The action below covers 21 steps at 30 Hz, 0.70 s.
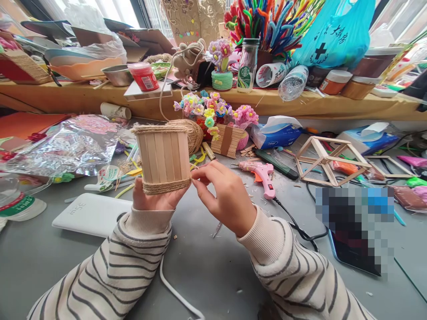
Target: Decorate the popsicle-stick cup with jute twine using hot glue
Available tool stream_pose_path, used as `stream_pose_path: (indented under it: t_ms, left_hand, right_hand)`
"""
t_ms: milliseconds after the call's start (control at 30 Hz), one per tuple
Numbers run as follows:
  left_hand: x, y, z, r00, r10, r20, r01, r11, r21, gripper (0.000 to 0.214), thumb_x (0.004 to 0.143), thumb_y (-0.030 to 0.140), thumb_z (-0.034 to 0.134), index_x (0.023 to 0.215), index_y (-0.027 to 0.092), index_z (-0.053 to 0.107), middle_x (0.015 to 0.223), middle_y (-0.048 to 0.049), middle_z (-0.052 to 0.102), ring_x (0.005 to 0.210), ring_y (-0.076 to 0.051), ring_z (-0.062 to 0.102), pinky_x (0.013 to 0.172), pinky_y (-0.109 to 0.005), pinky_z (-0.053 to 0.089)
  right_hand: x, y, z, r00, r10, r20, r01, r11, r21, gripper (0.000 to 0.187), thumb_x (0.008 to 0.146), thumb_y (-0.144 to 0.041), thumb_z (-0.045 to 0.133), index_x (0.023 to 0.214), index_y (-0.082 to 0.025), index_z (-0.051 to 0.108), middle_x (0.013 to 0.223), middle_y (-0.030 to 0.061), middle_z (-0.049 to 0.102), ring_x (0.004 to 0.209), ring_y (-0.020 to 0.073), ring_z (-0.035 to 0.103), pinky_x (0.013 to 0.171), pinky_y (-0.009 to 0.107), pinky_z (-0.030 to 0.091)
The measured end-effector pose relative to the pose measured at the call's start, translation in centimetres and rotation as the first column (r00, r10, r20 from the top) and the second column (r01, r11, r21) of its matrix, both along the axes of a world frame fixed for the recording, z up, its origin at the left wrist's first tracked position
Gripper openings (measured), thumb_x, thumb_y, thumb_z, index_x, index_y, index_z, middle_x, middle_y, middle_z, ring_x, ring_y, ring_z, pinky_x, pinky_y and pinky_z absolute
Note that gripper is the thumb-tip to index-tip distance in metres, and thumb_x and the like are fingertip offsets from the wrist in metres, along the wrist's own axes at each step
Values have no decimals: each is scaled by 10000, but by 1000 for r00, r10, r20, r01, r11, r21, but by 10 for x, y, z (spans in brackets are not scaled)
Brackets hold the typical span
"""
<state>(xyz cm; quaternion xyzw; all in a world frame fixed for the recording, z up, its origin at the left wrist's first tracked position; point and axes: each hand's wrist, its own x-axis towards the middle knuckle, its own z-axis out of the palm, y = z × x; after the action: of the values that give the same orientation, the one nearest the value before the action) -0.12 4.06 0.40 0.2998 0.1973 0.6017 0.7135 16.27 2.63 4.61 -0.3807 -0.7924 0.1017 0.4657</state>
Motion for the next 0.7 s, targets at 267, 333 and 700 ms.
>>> stream_pose_path:
  t_ms: [267,333,700]
  left_hand:
    - [2,-1,1,998,64,13,-63,997,-32,557,708,516,607,1187,242,533,1251,-82,567,1315,-315,332,1051,-524,328]
    - [2,-1,1,998,69,14,-68,997,-31,554,704,510,617,1180,238,538,1248,-82,569,1316,-313,329,1054,-517,326]
    - [1,2,0,1000,27,14,-27,999,-19,519,710,499,614,1137,208,567,1236,-92,578,1323,-301,319,1086,-517,255]
  right_hand:
    - [0,0,-1,1000,12,3,-12,1000,-19,73,804,-103,533,820,-143,591,732,43,607,690,123,570,640,241,468]
    - [0,0,-2,1000,14,4,-13,1000,-23,75,804,-102,532,821,-143,592,736,44,609,693,123,570,641,241,469]
    - [2,3,-2,1000,-11,29,11,1000,-17,69,805,-112,536,814,-152,591,725,37,614,678,124,569,626,251,457]
